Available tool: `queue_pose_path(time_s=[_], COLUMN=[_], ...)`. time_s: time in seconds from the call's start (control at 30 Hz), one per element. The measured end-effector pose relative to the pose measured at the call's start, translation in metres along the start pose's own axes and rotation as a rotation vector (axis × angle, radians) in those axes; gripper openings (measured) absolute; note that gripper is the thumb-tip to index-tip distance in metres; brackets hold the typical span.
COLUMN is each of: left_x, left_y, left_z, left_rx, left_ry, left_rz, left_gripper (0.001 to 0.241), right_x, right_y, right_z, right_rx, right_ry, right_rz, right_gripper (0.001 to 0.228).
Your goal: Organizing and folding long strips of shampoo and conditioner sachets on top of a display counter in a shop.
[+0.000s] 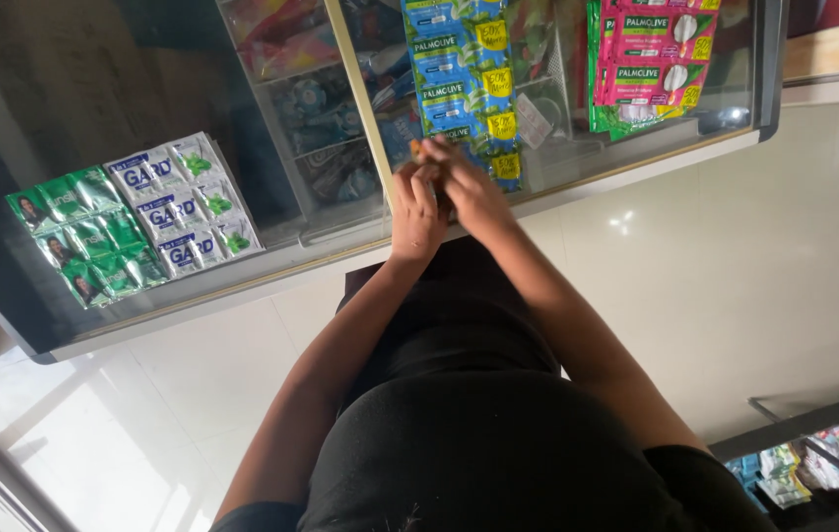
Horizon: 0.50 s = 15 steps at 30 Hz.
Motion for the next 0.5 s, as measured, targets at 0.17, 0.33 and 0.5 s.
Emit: queue_pose_path(time_s=[0.17,0.33,0.5], left_x=[0.02,0.01,-0.002], left_y=[0.007,0.001,-0.002], left_z=[-0.007,-0.004,0.0], left_rx=[-0.042,-0.042,-0.024], left_ry=[0.009,-0.002,0.022], left_rz=[0.009,0.016,-0.014], left_gripper=[0.061,0.062,0.064], right_x=[0.065,0.035,0.001], right_y=[0.035,0.021,0.004], right_z=[0.005,0.016,0.036], right_rx=[0.181,0.088,0.029], right_ry=[-0.242,-0.288,0.032], right_rz=[0.118,0.084,-0.071], right_gripper=[0.042,0.053,0.045])
Point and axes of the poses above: each hand's wrist, its own z-axis away from the middle knuckle, its own y-axis out of the back of the hand, x = y × z, the point moved 7 cm from there along -z, towards the middle knuckle, and after that the axes turned 14 degrees about z, right-handed, at the moved point
